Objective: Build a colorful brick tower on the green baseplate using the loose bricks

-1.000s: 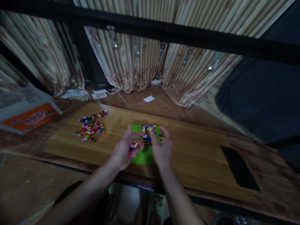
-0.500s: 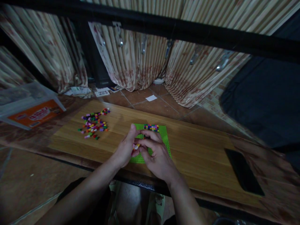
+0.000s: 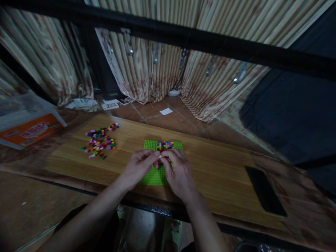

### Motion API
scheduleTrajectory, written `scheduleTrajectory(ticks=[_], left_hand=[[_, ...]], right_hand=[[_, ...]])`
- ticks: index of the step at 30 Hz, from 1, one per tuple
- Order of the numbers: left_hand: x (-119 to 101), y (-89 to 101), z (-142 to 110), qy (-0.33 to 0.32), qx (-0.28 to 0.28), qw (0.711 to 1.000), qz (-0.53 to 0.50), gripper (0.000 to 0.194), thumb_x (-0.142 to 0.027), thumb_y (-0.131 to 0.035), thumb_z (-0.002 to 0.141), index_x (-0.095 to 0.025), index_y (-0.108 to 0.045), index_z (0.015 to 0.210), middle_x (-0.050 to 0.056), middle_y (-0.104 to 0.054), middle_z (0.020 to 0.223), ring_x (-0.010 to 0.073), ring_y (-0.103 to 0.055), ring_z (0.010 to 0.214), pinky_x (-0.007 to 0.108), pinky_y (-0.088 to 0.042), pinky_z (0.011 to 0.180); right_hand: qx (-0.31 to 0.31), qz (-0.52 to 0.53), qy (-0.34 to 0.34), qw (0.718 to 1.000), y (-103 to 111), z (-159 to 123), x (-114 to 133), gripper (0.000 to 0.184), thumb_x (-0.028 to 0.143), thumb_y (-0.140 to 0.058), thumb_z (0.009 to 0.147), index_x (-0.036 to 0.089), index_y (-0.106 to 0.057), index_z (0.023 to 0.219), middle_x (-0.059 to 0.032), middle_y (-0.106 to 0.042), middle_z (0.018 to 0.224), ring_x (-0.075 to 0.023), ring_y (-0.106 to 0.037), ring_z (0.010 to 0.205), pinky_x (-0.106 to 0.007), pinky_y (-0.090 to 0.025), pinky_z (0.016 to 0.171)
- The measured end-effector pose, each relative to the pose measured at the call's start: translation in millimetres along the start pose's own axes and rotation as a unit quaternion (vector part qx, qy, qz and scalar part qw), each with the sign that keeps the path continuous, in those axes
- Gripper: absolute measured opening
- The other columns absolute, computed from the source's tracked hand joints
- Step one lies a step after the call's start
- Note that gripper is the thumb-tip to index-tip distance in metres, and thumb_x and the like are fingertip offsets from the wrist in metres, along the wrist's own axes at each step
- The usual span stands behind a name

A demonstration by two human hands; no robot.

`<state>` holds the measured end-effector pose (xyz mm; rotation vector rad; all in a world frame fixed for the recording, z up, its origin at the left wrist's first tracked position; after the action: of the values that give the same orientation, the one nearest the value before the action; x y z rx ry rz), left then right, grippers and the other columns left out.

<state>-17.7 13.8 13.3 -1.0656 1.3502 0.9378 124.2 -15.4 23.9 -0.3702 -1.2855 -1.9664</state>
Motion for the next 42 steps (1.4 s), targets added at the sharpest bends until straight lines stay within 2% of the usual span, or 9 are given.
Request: scheduleTrajectory(ticks=[6, 9, 13, 18, 21, 24, 27, 33, 42], left_hand=[[0, 0.7, -2, -0.013, 0.029, 0.999, 0.011, 0.035, -0.039, -0.054, 0.081, -0.016, -0.053, 0.055, -0.005, -0.041, 0.048, 0.0079, -0.034, 0.048, 0.023, -0.026, 0.049], [-1, 0.3, -3, 0.006, 0.038, 0.999, -0.030, 0.034, -0.038, -0.057, 0.078, -0.016, -0.051, 0.053, -0.005, -0.039, 0.048, 0.0068, -0.031, 0.046, 0.023, -0.022, 0.047], [-4, 1.4, -4, 0.061, 0.043, 0.987, -0.142, 0.028, -0.037, -0.060, 0.074, -0.015, -0.054, 0.057, -0.004, -0.045, 0.051, 0.0048, -0.029, 0.043, 0.022, -0.017, 0.044], [-7, 8.3, 0, 0.081, -0.064, 0.984, -0.144, 0.020, -0.029, -0.059, 0.070, -0.015, -0.054, 0.057, -0.003, -0.047, 0.051, 0.0041, -0.030, 0.041, 0.022, -0.014, 0.041], [-4, 10.2, 3, 0.075, -0.085, 0.986, -0.121, 0.018, -0.028, -0.058, 0.070, -0.015, -0.056, 0.058, -0.003, -0.048, 0.051, 0.0042, -0.029, 0.040, 0.022, -0.016, 0.041], [2, 9.8, 5, 0.068, -0.085, 0.990, -0.088, 0.019, -0.030, -0.057, 0.071, -0.015, -0.058, 0.061, -0.003, -0.049, 0.050, 0.0046, -0.029, 0.040, 0.022, -0.018, 0.042], [8, 9.1, 7, 0.055, -0.089, 0.993, -0.046, 0.022, -0.034, -0.057, 0.074, -0.015, -0.060, 0.063, -0.003, -0.051, 0.052, 0.0056, -0.032, 0.042, 0.022, -0.021, 0.043], [15, 9.8, 10, 0.039, -0.092, 0.995, 0.008, 0.025, -0.036, -0.055, 0.077, -0.015, -0.062, 0.066, -0.002, -0.054, 0.054, 0.0075, -0.037, 0.047, 0.022, -0.026, 0.046], [16, 11.8, 11, 0.032, -0.088, 0.995, 0.018, 0.027, -0.038, -0.054, 0.079, -0.015, -0.063, 0.067, -0.002, -0.053, 0.054, 0.0082, -0.038, 0.049, 0.022, -0.028, 0.047]], right_hand=[[0.035, 0.020, -0.013, 0.999, 1, 0, -1, 0.011, 0.025, -0.054, 0.090, 0.025, -0.065, 0.092, -0.0025, -0.065, 0.091, -0.0188, -0.060, 0.089, -0.034, -0.046, 0.081], [0.023, 0.061, -0.023, 0.998, 0, -1, -2, 0.011, 0.026, -0.057, 0.088, 0.025, -0.068, 0.087, -0.0015, -0.067, 0.085, -0.0176, -0.062, 0.083, -0.033, -0.047, 0.077], [-0.042, 0.164, -0.057, 0.984, 2, -1, -8, 0.007, 0.027, -0.065, 0.083, 0.025, -0.071, 0.086, -0.0008, -0.070, 0.084, -0.0166, -0.064, 0.079, -0.031, -0.050, 0.073], [-0.167, 0.222, -0.143, 0.950, 8, 0, -21, 0.012, 0.030, -0.068, 0.079, 0.024, -0.072, 0.088, -0.0004, -0.073, 0.080, -0.0163, -0.066, 0.072, -0.031, -0.053, 0.070], [-0.176, 0.197, -0.145, 0.954, 7, 0, -27, 0.016, 0.032, -0.065, 0.080, 0.023, -0.071, 0.094, -0.0018, -0.074, 0.086, -0.0176, -0.068, 0.078, -0.033, -0.053, 0.075], [-0.137, 0.122, -0.111, 0.977, 3, 0, -28, 0.017, 0.032, -0.060, 0.085, 0.022, -0.069, 0.094, -0.0033, -0.073, 0.092, -0.0188, -0.068, 0.085, -0.034, -0.051, 0.081], [-0.107, 0.061, -0.093, 0.988, -1, 0, -25, 0.017, 0.032, -0.055, 0.088, 0.023, -0.067, 0.095, -0.0031, -0.072, 0.091, -0.0189, -0.067, 0.085, -0.034, -0.050, 0.081], [-0.128, 0.036, -0.067, 0.989, -15, 5, -23, 0.014, 0.030, -0.060, 0.085, 0.026, -0.071, 0.091, -0.0046, -0.065, 0.110, -0.0210, -0.058, 0.106, -0.041, -0.042, 0.095], [-0.175, 0.035, -0.138, 0.974, -38, 2, -41, 0.010, 0.035, -0.069, 0.076, 0.029, -0.076, 0.080, -0.0049, -0.060, 0.118, -0.0246, -0.051, 0.114, -0.046, -0.036, 0.100]])
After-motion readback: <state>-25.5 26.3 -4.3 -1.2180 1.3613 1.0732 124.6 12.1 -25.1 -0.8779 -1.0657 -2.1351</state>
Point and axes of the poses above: each hand's wrist, its own z-axis towards the middle knuckle, its own y-axis out of the back of the hand, x = y × z, the point moved 1 cm from there along z, towards the middle knuckle
